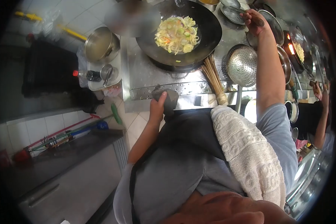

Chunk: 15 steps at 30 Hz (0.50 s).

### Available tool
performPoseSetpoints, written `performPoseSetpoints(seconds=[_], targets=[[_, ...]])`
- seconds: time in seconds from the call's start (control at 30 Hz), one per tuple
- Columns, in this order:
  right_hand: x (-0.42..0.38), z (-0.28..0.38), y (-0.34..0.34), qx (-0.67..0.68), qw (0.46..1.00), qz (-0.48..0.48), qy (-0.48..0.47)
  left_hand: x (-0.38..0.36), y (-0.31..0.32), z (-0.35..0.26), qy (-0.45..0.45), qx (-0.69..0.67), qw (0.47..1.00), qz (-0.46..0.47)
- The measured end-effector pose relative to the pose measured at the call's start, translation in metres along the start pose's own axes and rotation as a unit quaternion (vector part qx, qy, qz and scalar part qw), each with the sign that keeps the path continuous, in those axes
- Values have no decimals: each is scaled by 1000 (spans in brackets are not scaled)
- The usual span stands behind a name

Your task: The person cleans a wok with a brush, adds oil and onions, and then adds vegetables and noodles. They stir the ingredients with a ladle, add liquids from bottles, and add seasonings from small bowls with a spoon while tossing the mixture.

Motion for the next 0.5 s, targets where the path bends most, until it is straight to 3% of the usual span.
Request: performPoseSetpoints(seconds=[0.13,0.5], targets=[[-10,-5,18,-31,998,-37,-46,6,21,-18,35,-55,998,21],[-19,-7,14,-23,999,-16,-26,34,32,-34,-54,-249,963,91]])
Point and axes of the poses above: each hand's wrist, its own x-axis towards the middle knuckle, its own y-axis out of the palm, z = x × y, the point moved 3 cm from there along x, towards the middle knuckle, and after that the axes turned 8 degrees about z, right-handed, at the moved point
